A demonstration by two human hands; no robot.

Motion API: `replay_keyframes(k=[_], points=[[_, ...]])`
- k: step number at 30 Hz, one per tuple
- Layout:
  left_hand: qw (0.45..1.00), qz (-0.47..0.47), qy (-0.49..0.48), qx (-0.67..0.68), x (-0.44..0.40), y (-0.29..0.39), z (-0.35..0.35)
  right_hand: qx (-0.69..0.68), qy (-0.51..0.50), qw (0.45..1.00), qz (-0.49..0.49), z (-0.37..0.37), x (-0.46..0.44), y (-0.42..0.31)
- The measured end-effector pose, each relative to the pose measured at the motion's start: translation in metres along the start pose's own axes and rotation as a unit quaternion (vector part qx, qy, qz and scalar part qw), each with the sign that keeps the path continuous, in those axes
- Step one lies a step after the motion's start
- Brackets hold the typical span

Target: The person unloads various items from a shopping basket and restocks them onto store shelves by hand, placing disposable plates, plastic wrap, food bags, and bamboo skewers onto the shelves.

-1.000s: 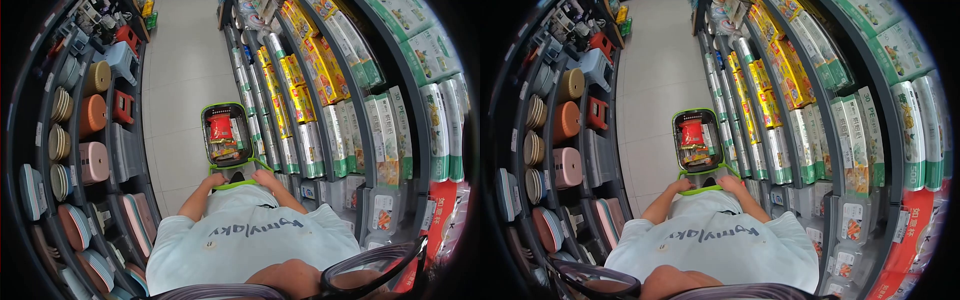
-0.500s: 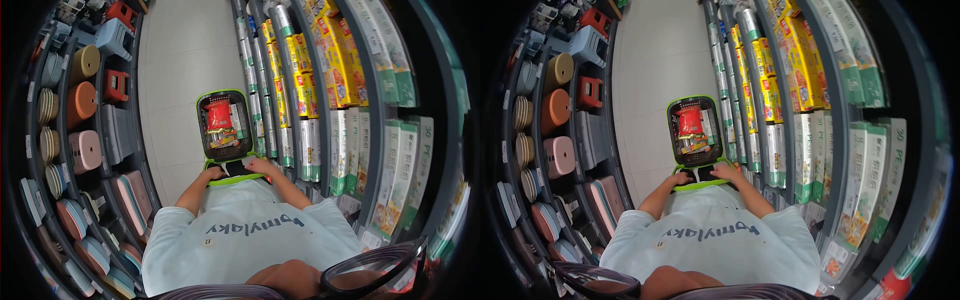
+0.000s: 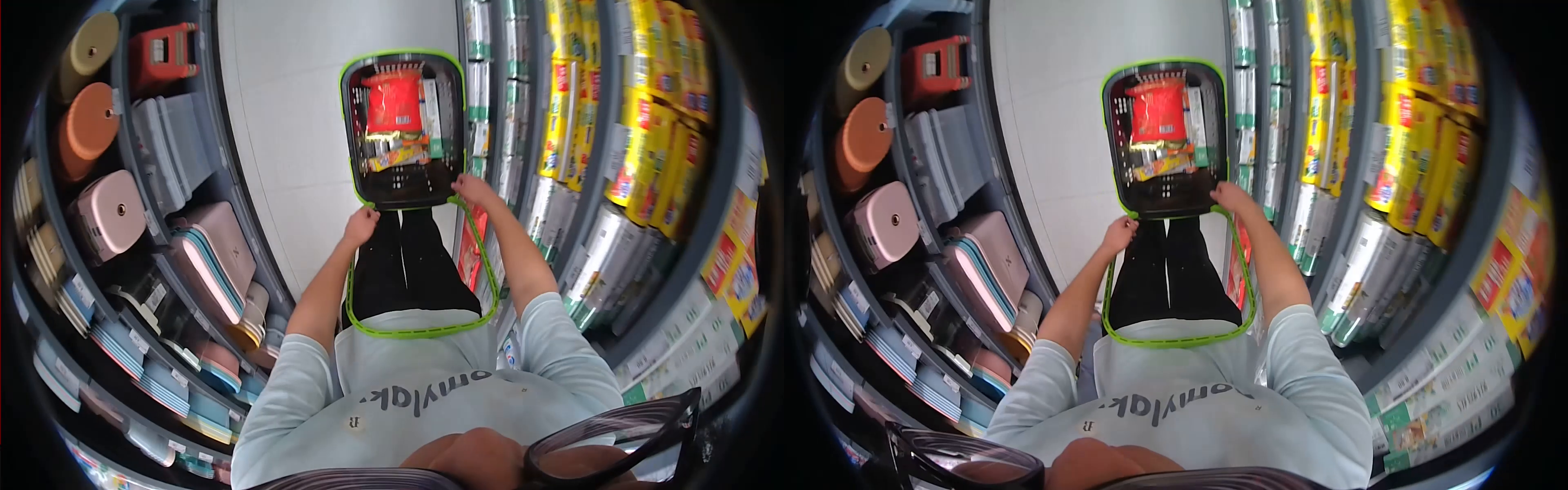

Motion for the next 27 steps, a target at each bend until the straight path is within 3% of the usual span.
replay_keyframes(k=[6, 8, 9, 11, 14, 18, 20, 22, 24, 26, 27], points=[[0.994, -0.015, -0.001, -0.108, -0.08, -0.006, 0.023, -0.018, 0.021, 0.999, 0.019, -0.037, -0.099, -0.04], [0.995, 0.02, -0.057, 0.083, -0.118, -0.016, 0.015, -0.062, 0.05, 0.997, 0.013, -0.059, -0.131, -0.044], [0.994, 0.026, -0.064, 0.082, -0.128, -0.011, 0.015, -0.1, 0.08, 0.992, 0.014, -0.071, -0.144, -0.042], [0.976, 0.04, -0.066, 0.205, -0.143, 0.015, 0.019, -0.141, 0.078, 0.987, -0.014, -0.102, -0.162, -0.031], [0.984, -0.028, -0.073, 0.161, -0.174, 0.029, 0.004, -0.177, 0.093, 0.977, -0.066, -0.13, -0.172, -0.018], [0.989, -0.032, -0.043, 0.14, -0.212, 0.019, -0.037, -0.15, 0.102, 0.98, -0.087, -0.159, -0.176, 0.019], [0.988, -0.016, -0.042, 0.15, -0.22, 0.016, -0.051, -0.233, 0.129, 0.956, -0.124, -0.166, -0.177, 0.047], [0.983, 0.018, -0.043, 0.179, -0.221, 0.007, -0.065, -0.42, 0.17, 0.877, -0.161, -0.174, -0.186, 0.083], [0.982, 0.041, -0.053, 0.175, -0.22, -0.005, -0.077, -0.656, 0.165, 0.703, -0.219, -0.166, -0.186, 0.104], [0.994, 0.03, -0.055, 0.087, -0.222, -0.023, -0.092, -0.732, 0.207, 0.6, -0.249, -0.154, -0.195, 0.115], [1.0, 0.018, -0.019, -0.003, -0.211, -0.008, -0.078, -0.75, 0.195, 0.586, -0.237, -0.148, -0.198, 0.115]])
Point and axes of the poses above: each hand's wrist, its own x-axis away from the middle knuckle, its own z-axis out of the back of the hand, y = z × x, the point moved 4 cm from there along -x, towards the middle knuckle, and after that the axes turned 13 degrees about -x, right-handed, at the moved point
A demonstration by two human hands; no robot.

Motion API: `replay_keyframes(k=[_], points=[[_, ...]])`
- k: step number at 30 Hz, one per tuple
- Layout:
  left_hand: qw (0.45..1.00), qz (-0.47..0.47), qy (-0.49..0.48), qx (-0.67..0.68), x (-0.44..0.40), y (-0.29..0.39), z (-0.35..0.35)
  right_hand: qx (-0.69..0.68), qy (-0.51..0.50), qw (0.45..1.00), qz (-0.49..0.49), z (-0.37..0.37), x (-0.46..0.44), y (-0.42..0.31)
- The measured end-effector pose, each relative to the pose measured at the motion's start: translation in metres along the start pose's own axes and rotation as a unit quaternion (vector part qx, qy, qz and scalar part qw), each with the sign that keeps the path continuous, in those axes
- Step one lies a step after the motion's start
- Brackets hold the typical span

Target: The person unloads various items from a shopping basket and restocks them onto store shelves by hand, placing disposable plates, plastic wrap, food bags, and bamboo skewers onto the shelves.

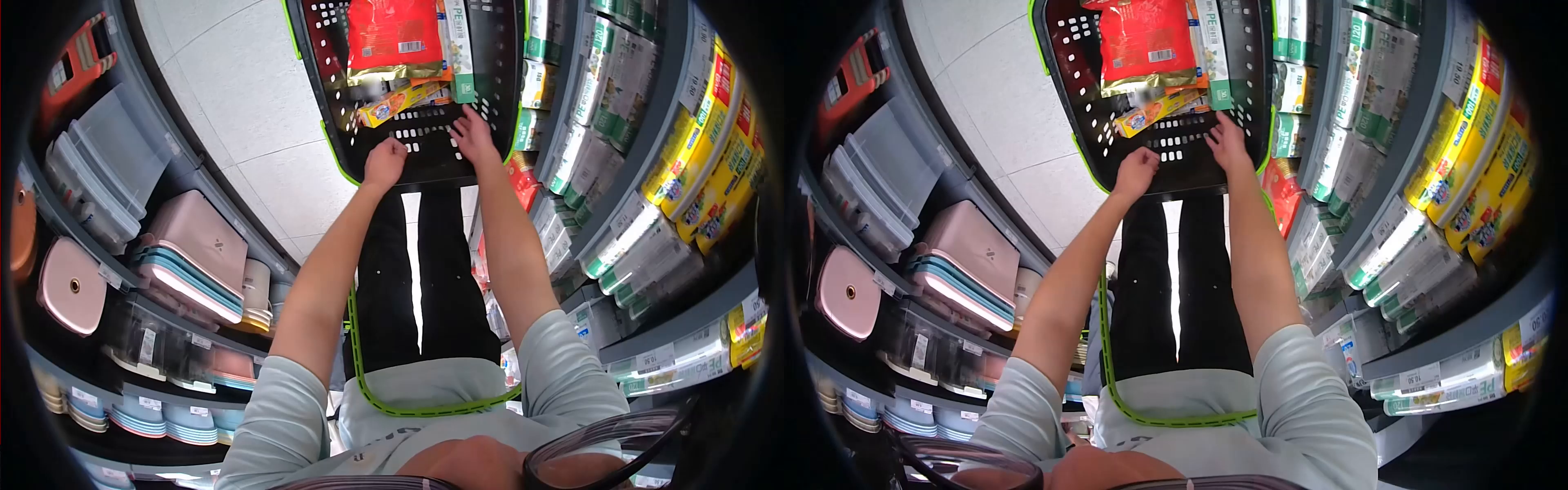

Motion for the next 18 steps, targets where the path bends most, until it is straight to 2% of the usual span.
replay_keyframes(k=[3, 6, 8, 10, 14, 18], points=[[0.998, -0.002, -0.008, 0.067, -0.004, 0.005, 0.003, -0.013, -0.035, 0.999, -0.004, -0.017, -0.012, -0.01], [0.993, -0.006, -0.025, 0.119, -0.013, 0.005, 0.017, -0.071, -0.018, 0.997, -0.004, -0.035, -0.023, -0.019], [0.99, 0.007, -0.019, 0.137, -0.018, 0.008, 0.028, -0.178, -0.056, 0.982, -0.014, -0.05, -0.022, -0.026], [0.984, 0.026, -0.012, 0.174, -0.021, 0.011, 0.034, -0.207, -0.04, 0.977, -0.027, -0.059, -0.019, -0.03], [0.991, -0.001, -0.006, 0.136, -0.027, 0.018, 0.035, -0.254, 0.014, 0.966, -0.045, -0.063, -0.026, -0.036], [0.999, -0.017, 0.007, 0.04, -0.017, 0.036, 0.04, -0.24, -0.033, 0.97, -0.036, -0.072, -0.033, -0.043]])
Point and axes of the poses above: each hand's wrist, its own x-axis away from the middle knuckle, its own z-axis out of the back of the hand, y = z × x, the point moved 4 cm from there along -x, towards the middle knuckle, and after that the axes turned 13 degrees about -x, right-handed, at the moved point
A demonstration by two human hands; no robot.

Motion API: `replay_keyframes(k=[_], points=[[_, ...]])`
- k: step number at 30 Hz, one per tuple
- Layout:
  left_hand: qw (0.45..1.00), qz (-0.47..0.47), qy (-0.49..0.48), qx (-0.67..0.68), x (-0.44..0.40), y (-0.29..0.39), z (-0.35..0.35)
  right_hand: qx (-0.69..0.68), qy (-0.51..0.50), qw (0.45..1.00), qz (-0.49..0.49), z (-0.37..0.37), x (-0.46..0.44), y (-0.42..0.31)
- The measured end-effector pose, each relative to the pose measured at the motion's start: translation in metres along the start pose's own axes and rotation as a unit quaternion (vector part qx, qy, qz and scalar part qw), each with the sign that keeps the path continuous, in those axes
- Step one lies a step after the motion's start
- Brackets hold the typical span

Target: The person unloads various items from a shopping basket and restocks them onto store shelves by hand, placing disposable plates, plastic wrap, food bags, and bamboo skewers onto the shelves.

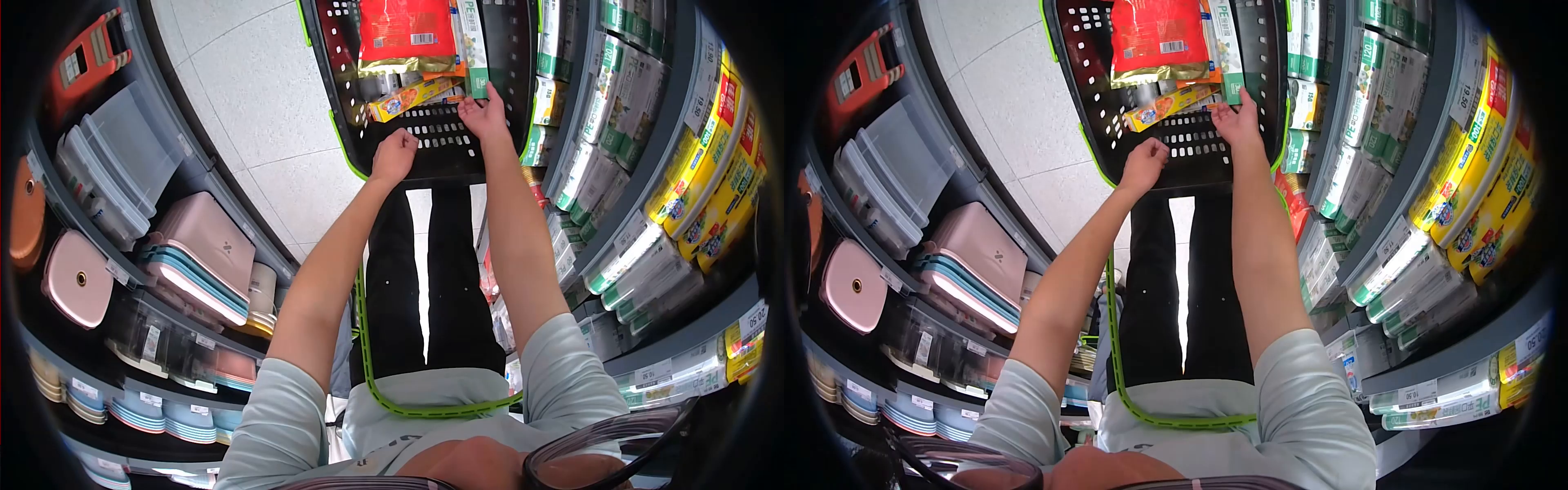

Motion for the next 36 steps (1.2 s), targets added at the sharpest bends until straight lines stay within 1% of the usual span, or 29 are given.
replay_keyframes(k=[2, 3, 5, 6, 8, 9, 11, 12, 14, 16, 18, 19, 22, 23, 24, 26, 27, 28, 29, 30, 31, 33, 35, 36], points=[[1.0, 0.006, -0.001, -0.024, 0.003, 0.01, 0.006, 0.024, 0.065, 0.998, 0.002, -0.007, 0.002, -0.001], [0.999, 0.006, 0.005, -0.033, 0.002, 0.013, 0.007, 0.025, 0.065, 0.998, 0.002, -0.011, 0.003, -0.003], [0.999, 0.007, 0.011, -0.043, 0.0, 0.017, 0.008, 0.087, 0.014, 0.996, 0.002, -0.018, 0.006, -0.003], [0.999, 0.003, 0.015, -0.044, -0.002, 0.017, 0.008, 0.087, 0.016, 0.996, 0.001, -0.016, 0.002, -0.001], [0.999, 0.002, 0.016, -0.045, -0.003, 0.017, 0.005, 0.052, 0.004, 0.996, 0.076, -0.013, -0.007, 0.003], [0.998, -0.008, 0.029, -0.047, -0.004, 0.018, 0.003, 0.052, 0.006, 0.996, 0.076, -0.012, -0.006, 0.008], [0.998, -0.019, 0.041, -0.048, -0.004, 0.019, 0.002, -0.001, -0.022, 0.99, 0.141, -0.015, -0.004, 0.011], [0.998, -0.018, 0.04, -0.047, -0.004, 0.019, 0.001, 0.002, 0.005, 0.989, 0.15, -0.018, -0.001, 0.012], [0.998, -0.018, 0.041, -0.044, -0.001, 0.02, 0.003, 0.013, 0.016, 0.99, 0.139, -0.03, 0.008, 0.011], [0.999, -0.005, 0.021, -0.034, 0.004, 0.018, 0.004, 0.027, 0.026, 0.991, 0.131, -0.033, 0.017, 0.004], [0.999, -0.011, 0.027, -0.032, 0.012, 0.02, 0.007, 0.115, -0.088, 0.986, 0.079, -0.046, 0.034, -0.004], [0.999, -0.017, 0.034, -0.032, 0.016, 0.019, 0.01, 0.115, -0.094, 0.986, 0.081, -0.048, 0.045, -0.009], [0.996, -0.051, 0.059, -0.044, 0.042, 0.025, 0.021, 0.211, -0.1, 0.972, 0.018, -0.048, 0.085, -0.019], [0.994, -0.054, 0.084, -0.054, 0.061, 0.032, 0.025, 0.235, -0.089, 0.967, 0.04, -0.045, 0.101, -0.023], [0.991, -0.082, 0.101, -0.041, 0.086, 0.042, 0.029, 0.234, -0.081, 0.968, 0.033, -0.044, 0.122, -0.023], [0.984, -0.149, 0.073, -0.071, 0.137, 0.053, 0.024, 0.227, -0.079, 0.97, 0.029, -0.04, 0.17, -0.021], [0.978, -0.182, 0.019, -0.097, 0.172, 0.063, 0.022, 0.211, -0.079, 0.974, 0.029, -0.038, 0.195, -0.017], [0.971, -0.218, -0.014, -0.099, 0.204, 0.064, 0.013, 0.204, -0.07, 0.976, 0.03, -0.038, 0.228, -0.012], [0.967, -0.223, -0.086, -0.094, 0.237, 0.072, 0.009, 0.19, -0.084, 0.978, 0.021, -0.035, 0.255, -0.009], [0.961, -0.237, -0.126, -0.073, 0.275, 0.083, 0.006, 0.174, -0.091, 0.98, 0.008, -0.034, 0.287, -0.003], [0.944, -0.263, -0.182, -0.083, 0.312, 0.1, 0.009, 0.161, -0.113, 0.98, 0.004, -0.034, 0.32, 0.002], [0.915, -0.28, -0.276, -0.086, 0.384, 0.138, 0.015, 0.131, -0.171, 0.976, 0.012, -0.04, 0.396, 0.01], [0.894, -0.333, -0.297, -0.043, 0.426, 0.142, -0.004, 0.128, -0.185, 0.973, 0.047, -0.047, 0.473, 0.013], [0.892, -0.334, -0.296, -0.067, 0.447, 0.155, 0.003, 0.12, -0.214, 0.968, 0.059, -0.05, 0.508, 0.013]])
Point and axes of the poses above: each hand's wrist, its own x-axis away from the middle knuckle, its own z-axis out of the back of the hand, y = z × x, the point moved 4 cm from there along -x, towards the middle knuckle, and after that the axes turned 13 degrees about -x, right-handed, at the moved point
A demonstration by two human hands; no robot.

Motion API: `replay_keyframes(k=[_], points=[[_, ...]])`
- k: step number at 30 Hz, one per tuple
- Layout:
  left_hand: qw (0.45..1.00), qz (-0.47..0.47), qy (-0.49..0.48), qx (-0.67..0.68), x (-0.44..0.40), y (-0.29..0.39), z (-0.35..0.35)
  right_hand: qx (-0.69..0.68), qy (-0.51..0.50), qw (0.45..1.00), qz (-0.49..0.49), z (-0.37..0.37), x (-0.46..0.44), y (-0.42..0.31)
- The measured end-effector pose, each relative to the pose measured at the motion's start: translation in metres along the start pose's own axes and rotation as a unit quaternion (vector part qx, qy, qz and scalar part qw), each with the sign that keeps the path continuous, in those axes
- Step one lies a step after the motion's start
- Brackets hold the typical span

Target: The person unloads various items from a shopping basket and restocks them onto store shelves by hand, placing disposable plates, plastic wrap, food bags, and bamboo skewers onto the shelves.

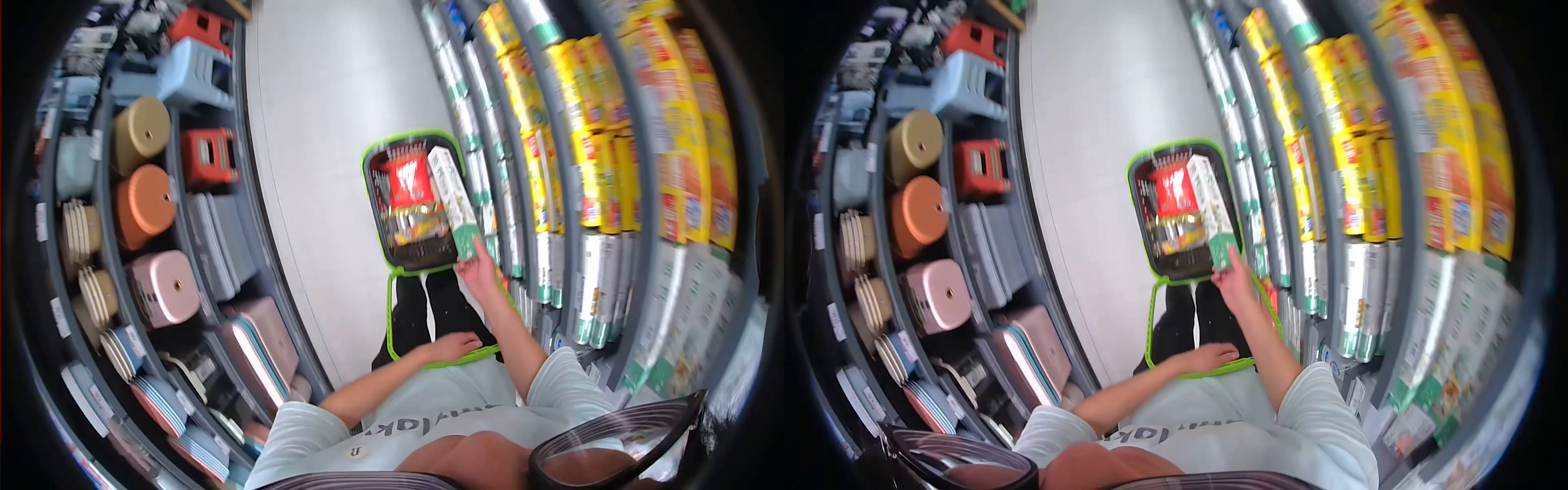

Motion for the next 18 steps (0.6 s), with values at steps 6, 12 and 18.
replay_keyframes(k=[6, 12, 18], points=[[0.956, 0.042, 0.046, -0.285, 0.057, 0.101, 0.041, 0.007, -0.155, 0.974, 0.168, -0.108, 0.176, -0.063], [0.961, -0.069, 0.023, -0.265, 0.032, 0.087, 0.057, 0.011, -0.199, 0.933, 0.3, -0.133, 0.278, -0.104], [0.953, -0.022, 0.031, -0.3, 0.013, 0.085, 0.084, -0.036, -0.235, 0.926, 0.293, -0.114, 0.311, -0.121]])
Point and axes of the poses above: each hand's wrist, its own x-axis away from the middle knuckle, its own z-axis out of the back of the hand, y = z × x, the point moved 4 cm from there along -x, towards the middle knuckle, and after that the axes turned 13 degrees about -x, right-handed, at the moved point
